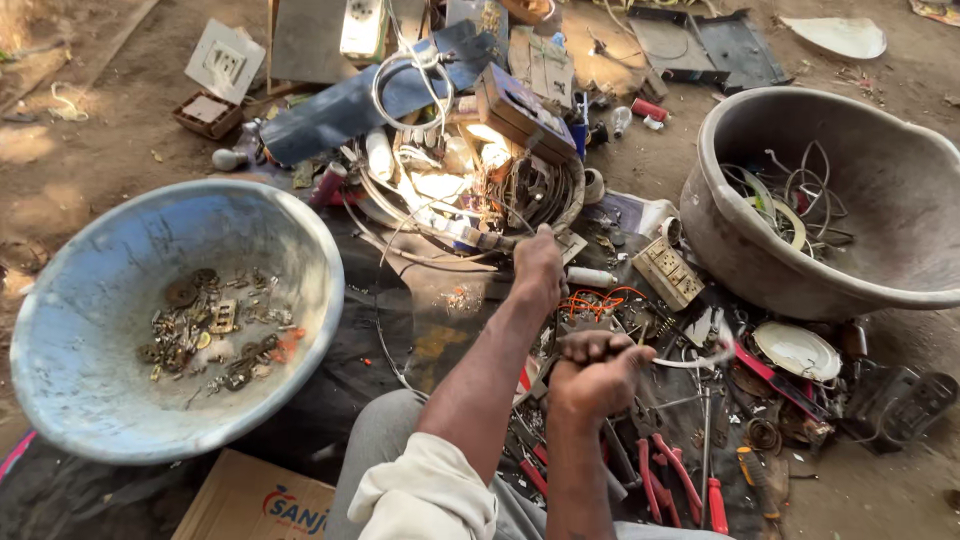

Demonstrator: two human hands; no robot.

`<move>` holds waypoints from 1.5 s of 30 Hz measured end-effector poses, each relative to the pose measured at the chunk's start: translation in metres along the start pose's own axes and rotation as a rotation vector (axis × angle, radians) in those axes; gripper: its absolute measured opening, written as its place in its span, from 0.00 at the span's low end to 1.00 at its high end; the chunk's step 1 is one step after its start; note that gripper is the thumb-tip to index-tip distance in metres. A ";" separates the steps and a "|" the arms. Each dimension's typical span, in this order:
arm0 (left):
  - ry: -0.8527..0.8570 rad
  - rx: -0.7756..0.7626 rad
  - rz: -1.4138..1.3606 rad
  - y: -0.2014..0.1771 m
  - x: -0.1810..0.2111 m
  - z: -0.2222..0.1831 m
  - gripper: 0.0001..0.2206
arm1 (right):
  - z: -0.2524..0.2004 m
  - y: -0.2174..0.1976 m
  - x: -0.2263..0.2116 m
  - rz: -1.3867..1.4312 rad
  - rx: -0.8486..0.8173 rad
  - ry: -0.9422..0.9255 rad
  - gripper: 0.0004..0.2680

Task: The person uses a hammer and other tools to break apart and extract copper wiring and metal components from a large gear and various electronic scrap pieces on the ground.

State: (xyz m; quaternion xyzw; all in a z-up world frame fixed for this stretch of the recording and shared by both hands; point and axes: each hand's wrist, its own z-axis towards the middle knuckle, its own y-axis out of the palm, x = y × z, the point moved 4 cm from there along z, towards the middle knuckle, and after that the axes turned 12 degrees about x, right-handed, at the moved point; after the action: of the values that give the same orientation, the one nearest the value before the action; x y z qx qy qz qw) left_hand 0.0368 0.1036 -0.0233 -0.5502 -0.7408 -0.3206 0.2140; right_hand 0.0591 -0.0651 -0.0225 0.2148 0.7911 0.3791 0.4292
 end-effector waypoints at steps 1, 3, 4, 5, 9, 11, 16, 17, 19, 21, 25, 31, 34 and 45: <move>-0.001 -0.008 0.012 0.000 0.005 0.000 0.19 | -0.004 -0.001 -0.004 0.027 -0.009 -0.002 0.22; -0.019 -0.007 0.059 -0.002 0.013 -0.006 0.20 | -0.011 -0.002 -0.014 0.060 -0.010 0.014 0.22; -0.036 0.002 0.094 -0.003 0.016 -0.010 0.21 | -0.016 -0.002 -0.020 0.066 -0.002 0.032 0.23; -0.051 0.011 0.130 -0.004 0.020 -0.012 0.21 | -0.019 -0.002 -0.024 0.074 0.005 0.050 0.23; -0.048 -0.018 0.183 -0.007 0.033 -0.008 0.19 | -0.034 -0.009 -0.041 0.099 0.005 0.103 0.22; -0.044 -0.027 0.240 -0.007 0.032 -0.011 0.18 | -0.041 -0.014 -0.049 0.065 -0.008 0.084 0.22; -0.041 -0.045 0.209 -0.005 0.028 -0.002 0.14 | -0.050 -0.028 -0.059 0.111 -0.079 0.144 0.21; -0.023 -0.061 0.221 -0.002 0.029 0.000 0.14 | -0.050 -0.027 -0.061 0.123 -0.078 0.145 0.21; -0.013 -0.063 0.205 0.000 0.033 0.003 0.14 | -0.052 -0.028 -0.066 0.123 -0.089 0.144 0.21; -0.024 -0.060 0.183 -0.001 0.035 0.003 0.13 | -0.056 -0.030 -0.072 0.109 -0.079 0.136 0.21; -0.058 -0.031 0.180 -0.001 0.042 -0.004 0.13 | -0.067 -0.030 -0.080 0.107 -0.113 0.105 0.21; -0.117 -0.022 0.033 0.001 0.056 0.006 0.12 | -0.084 -0.040 -0.097 0.132 -0.141 0.082 0.22; -0.092 -0.012 0.018 0.001 0.061 -0.004 0.17 | -0.067 -0.044 -0.093 0.149 -0.086 0.101 0.22; 0.560 -0.243 0.649 -0.047 -0.014 -0.039 0.24 | 0.026 0.081 -0.097 0.038 -0.371 0.243 0.21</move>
State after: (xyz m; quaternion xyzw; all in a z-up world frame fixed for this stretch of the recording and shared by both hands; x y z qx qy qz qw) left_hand -0.0054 0.0580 -0.0166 -0.6674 -0.4001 -0.4580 0.4298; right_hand 0.1346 -0.0688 0.0824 0.0996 0.7496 0.5492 0.3558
